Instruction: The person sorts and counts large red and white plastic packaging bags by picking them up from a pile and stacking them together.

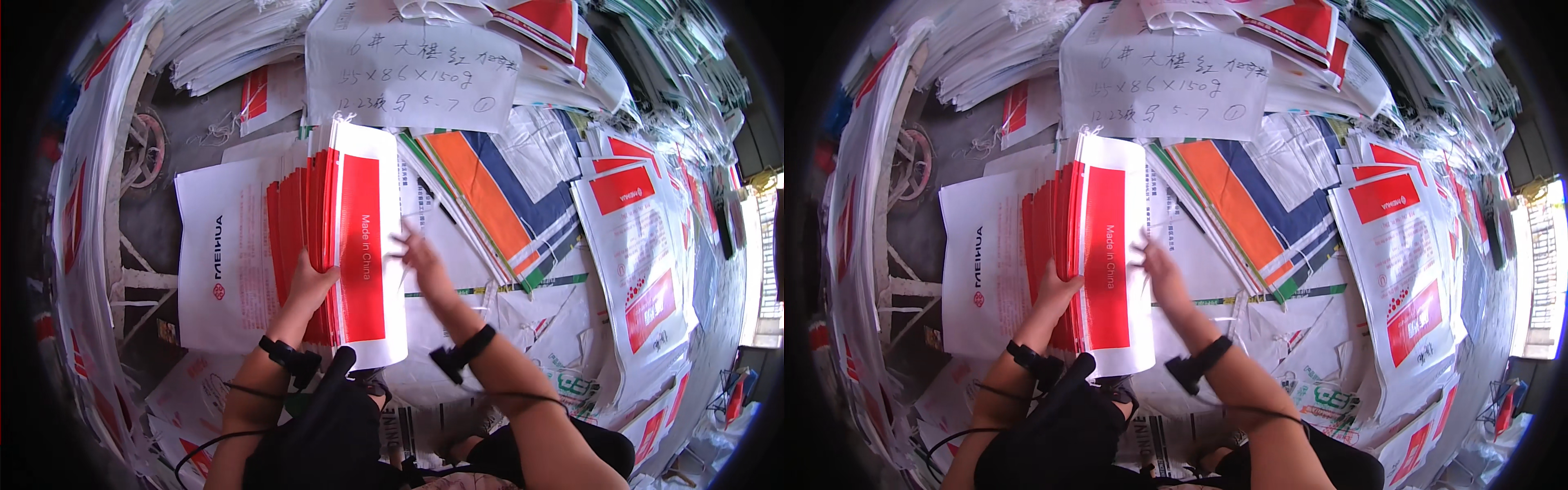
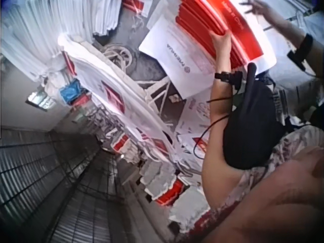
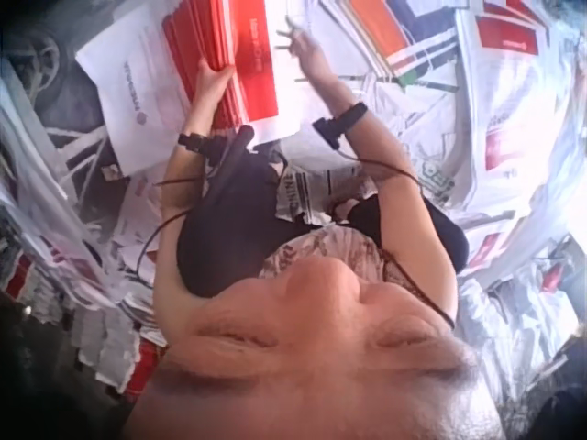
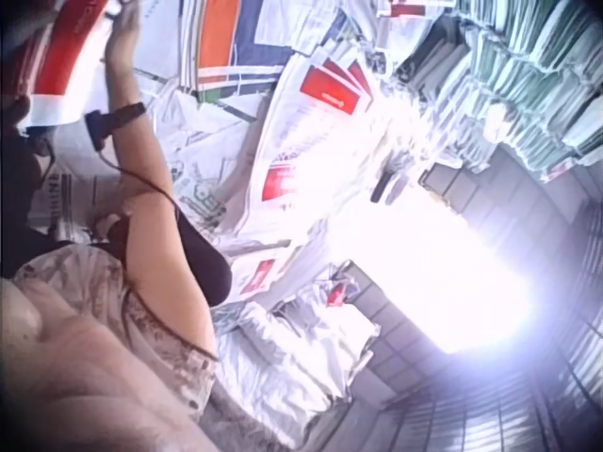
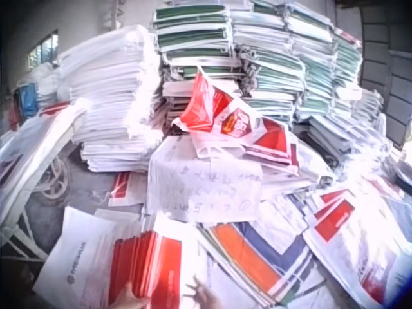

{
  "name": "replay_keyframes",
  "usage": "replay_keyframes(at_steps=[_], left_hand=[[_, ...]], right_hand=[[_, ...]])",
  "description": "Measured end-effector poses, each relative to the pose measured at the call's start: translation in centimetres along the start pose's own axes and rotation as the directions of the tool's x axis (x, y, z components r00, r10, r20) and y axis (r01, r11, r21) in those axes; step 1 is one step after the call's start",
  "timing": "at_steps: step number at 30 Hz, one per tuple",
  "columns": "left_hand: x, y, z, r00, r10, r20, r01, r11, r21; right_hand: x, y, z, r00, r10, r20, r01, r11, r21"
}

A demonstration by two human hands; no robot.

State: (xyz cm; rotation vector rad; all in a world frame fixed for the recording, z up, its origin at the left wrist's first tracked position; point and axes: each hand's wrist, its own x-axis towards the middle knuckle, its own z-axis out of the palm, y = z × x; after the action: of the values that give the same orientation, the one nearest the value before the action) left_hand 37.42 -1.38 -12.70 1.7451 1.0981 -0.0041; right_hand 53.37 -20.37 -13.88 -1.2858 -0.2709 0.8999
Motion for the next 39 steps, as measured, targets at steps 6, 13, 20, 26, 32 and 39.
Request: replay_keyframes(at_steps=[6,13,20,26,32,39], left_hand=[[0.0,-1.7,-1.2,0.996,0.078,0.041,-0.076,0.996,-0.041],[0.9,-2.0,0.0,0.979,0.161,0.121,-0.147,0.982,-0.117],[0.2,-1.2,-1.3,0.986,0.124,0.108,-0.117,0.991,-0.070],[-0.1,-1.1,-1.2,0.989,0.092,0.114,-0.080,0.991,-0.109],[0.2,-0.7,-0.6,0.981,0.142,0.129,-0.118,0.977,-0.176],[0.6,-2.0,-0.6,0.986,0.130,0.105,-0.118,0.987,-0.109]], right_hand=[[14.3,-8.5,-2.6,0.945,-0.260,-0.198,0.223,0.956,-0.191],[29.2,-13.5,-7.5,0.961,-0.029,-0.277,-0.215,0.553,-0.805],[22.9,-16.5,-12.2,0.951,-0.169,-0.259,-0.216,0.234,-0.948],[3.2,-7.6,-18.2,1.000,0.019,-0.020,-0.018,-0.106,-0.994],[-14.0,0.8,-18.0,0.879,0.353,-0.322,-0.231,-0.276,-0.933],[-16.8,6.0,-17.9,0.917,0.265,-0.300,-0.297,-0.052,-0.954]])
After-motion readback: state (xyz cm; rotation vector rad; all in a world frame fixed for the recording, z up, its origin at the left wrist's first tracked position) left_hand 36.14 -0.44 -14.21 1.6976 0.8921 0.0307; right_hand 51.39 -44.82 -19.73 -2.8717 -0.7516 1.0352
